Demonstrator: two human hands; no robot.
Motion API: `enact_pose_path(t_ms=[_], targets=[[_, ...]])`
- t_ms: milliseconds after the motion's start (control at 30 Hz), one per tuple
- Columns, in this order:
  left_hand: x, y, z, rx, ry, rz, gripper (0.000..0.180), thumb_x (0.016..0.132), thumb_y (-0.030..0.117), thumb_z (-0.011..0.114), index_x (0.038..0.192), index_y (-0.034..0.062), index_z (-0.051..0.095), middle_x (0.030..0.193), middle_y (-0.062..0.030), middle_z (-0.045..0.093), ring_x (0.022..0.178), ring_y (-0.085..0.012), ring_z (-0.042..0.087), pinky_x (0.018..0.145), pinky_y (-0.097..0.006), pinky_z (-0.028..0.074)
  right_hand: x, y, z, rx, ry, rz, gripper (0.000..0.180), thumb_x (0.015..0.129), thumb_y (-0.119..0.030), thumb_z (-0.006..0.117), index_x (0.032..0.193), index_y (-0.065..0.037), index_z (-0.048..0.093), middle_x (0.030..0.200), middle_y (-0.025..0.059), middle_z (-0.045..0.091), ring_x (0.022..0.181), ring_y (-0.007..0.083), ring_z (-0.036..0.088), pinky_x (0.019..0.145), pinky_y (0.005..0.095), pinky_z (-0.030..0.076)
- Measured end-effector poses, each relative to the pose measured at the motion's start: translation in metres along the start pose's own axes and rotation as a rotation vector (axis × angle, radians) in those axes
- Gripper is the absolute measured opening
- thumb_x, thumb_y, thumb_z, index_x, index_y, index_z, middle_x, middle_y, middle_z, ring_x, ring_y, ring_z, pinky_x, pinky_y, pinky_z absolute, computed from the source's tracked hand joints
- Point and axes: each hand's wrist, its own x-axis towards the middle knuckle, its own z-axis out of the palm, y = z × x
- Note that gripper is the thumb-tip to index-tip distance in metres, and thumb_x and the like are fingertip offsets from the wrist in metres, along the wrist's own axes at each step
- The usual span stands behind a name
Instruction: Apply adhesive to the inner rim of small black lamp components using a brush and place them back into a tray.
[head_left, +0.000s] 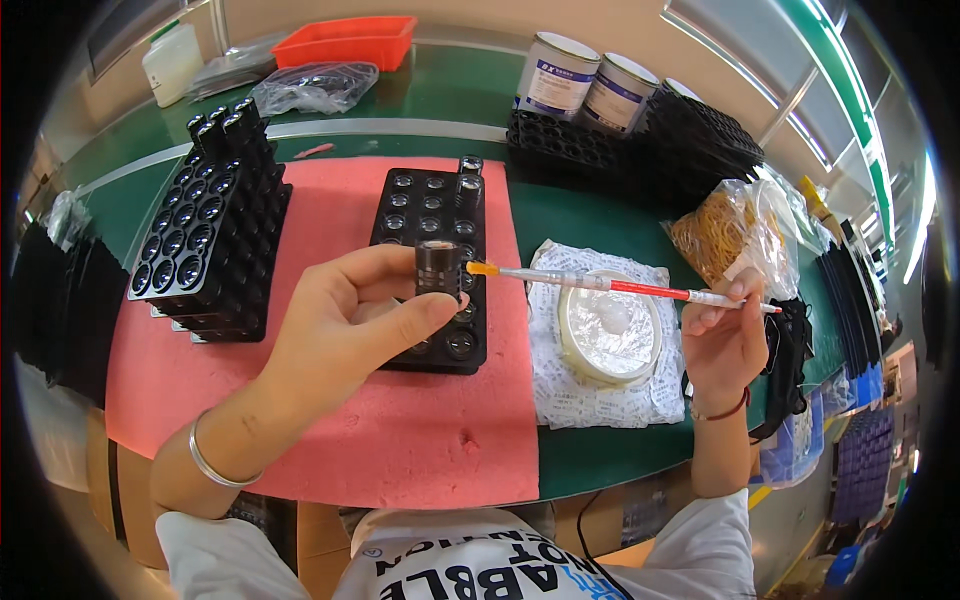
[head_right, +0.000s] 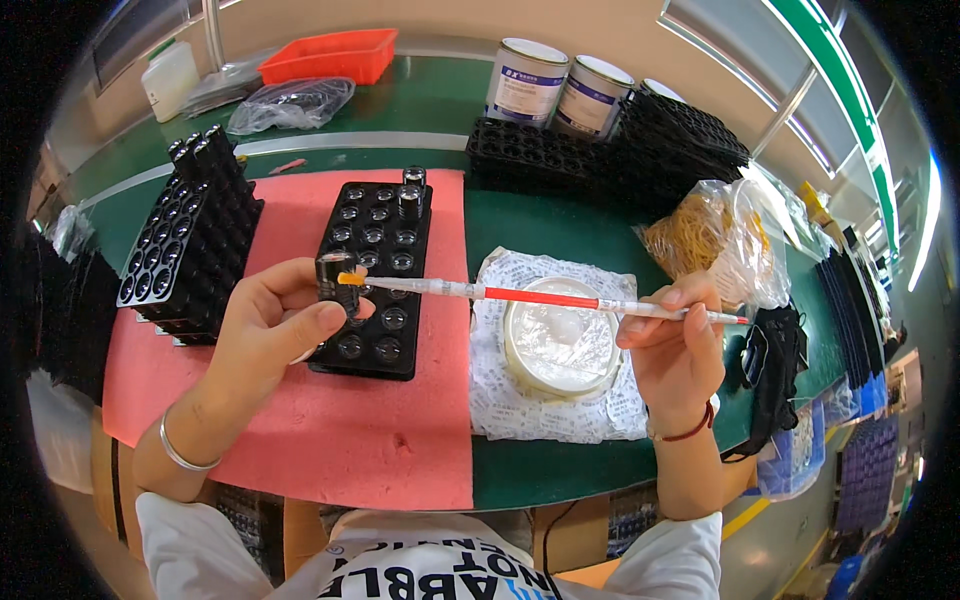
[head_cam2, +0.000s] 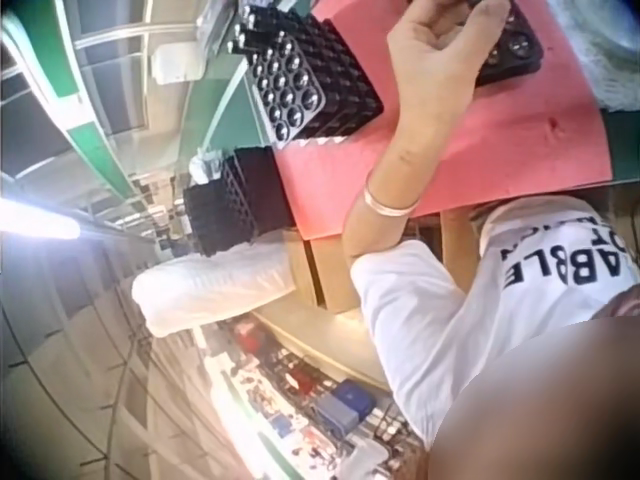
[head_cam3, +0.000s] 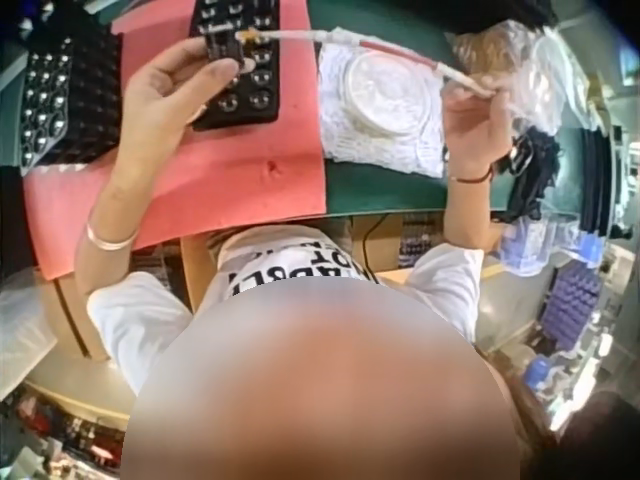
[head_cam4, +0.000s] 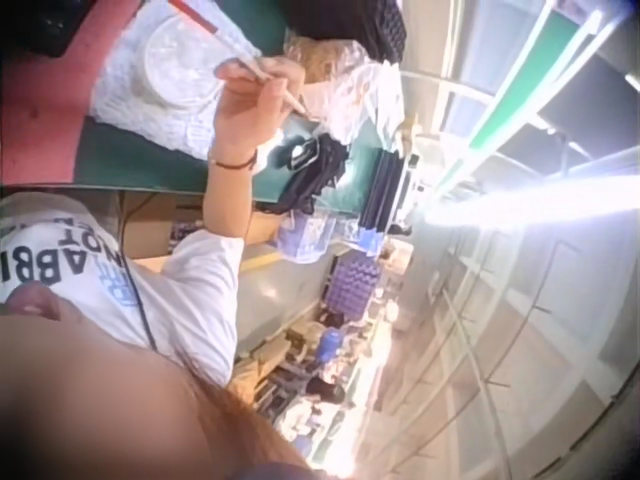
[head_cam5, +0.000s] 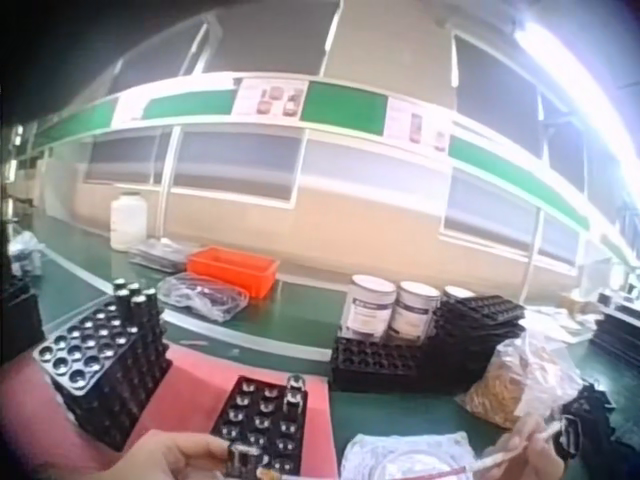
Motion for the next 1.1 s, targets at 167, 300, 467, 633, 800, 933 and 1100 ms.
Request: enact_pose_path(t_ms=[167,300,467,633,800,933,1100], targets=[[0.001,-0.007,-0.001,0.009,0.004,0.051,0.030,0.074,0.002,0.061,0.102,-0.0055,0.052,0.092,-0.0086,0.058,0.083,-0.0101,0.055,0.073,-0.021,0.045,-0.001,0.002,0.003,-0.005,0.030,-0.010,0.021,0.087,-0.024,0.042,0.086,-0.004,0.045,0.069,0.0128,0.058,0.062,0.0191,0.058,0.058,0.0273,0.049],[0.000,-0.008,-0.001,-0.009,-0.001,0.072,0.030,0.074,0.004,0.062,0.101,-0.0045,0.052,0.090,-0.0089,0.059,0.082,-0.0105,0.056,0.073,-0.021,0.045,-0.002,0.003,0.002,-0.027,0.013,-0.004,0.021,0.087,-0.024,0.042,0.085,-0.003,0.046,0.070,0.0134,0.059,0.062,0.0198,0.059,0.059,0.0276,0.049],[0.001,-0.009,-0.001,0.017,-0.007,0.094,0.029,0.073,0.007,0.063,0.098,-0.0030,0.052,0.088,-0.0091,0.060,0.081,-0.0106,0.057,0.074,-0.021,0.044,-0.002,0.003,0.001,-0.053,-0.008,-0.026,0.022,0.087,-0.025,0.043,0.085,-0.003,0.047,0.071,0.0145,0.059,0.063,0.0210,0.060,0.059,0.0287,0.050],[0.001,-0.011,-0.002,0.117,0.018,0.079,0.028,0.072,0.006,0.065,0.095,-0.0046,0.054,0.087,-0.0047,0.058,0.071,-0.0039,0.051,0.059,-0.016,0.042,-0.003,0.003,-0.002,-0.057,-0.022,0.006,0.021,0.087,-0.024,0.043,0.085,-0.003,0.046,0.072,0.0149,0.059,0.066,0.0216,0.061,0.062,0.0297,0.050],[0.000,-0.010,-0.002,0.128,0.018,0.097,0.028,0.072,0.006,0.065,0.095,-0.0044,0.054,0.087,-0.0042,0.057,0.070,-0.0034,0.051,0.058,-0.016,0.041,-0.002,0.005,-0.001,-0.100,-0.030,-0.001,0.022,0.086,-0.024,0.045,0.085,-0.002,0.047,0.072,0.0148,0.060,0.065,0.0216,0.061,0.063,0.0303,0.050],[0.001,-0.014,-0.001,0.039,-0.005,0.125,0.028,0.073,0.006,0.064,0.097,-0.0046,0.054,0.088,-0.0049,0.057,0.076,-0.0064,0.052,0.066,-0.019,0.044,-0.003,0.004,-0.003,-0.160,-0.039,-0.018,0.021,0.086,-0.023,0.046,0.085,-0.002,0.048,0.071,0.0141,0.059,0.065,0.0218,0.061,0.062,0.0305,0.050],[-0.001,-0.017,-0.001,0.057,-0.067,0.126,0.031,0.076,0.011,0.061,0.102,-0.0037,0.051,0.093,-0.0103,0.059,0.087,-0.0127,0.055,0.079,-0.024,0.042,-0.002,0.002,-0.003,-0.193,-0.004,-0.057,0.022,0.086,-0.022,0.046,0.084,-0.001,0.049,0.070,0.0139,0.059,0.063,0.0217,0.060,0.060,0.0300,0.050]])
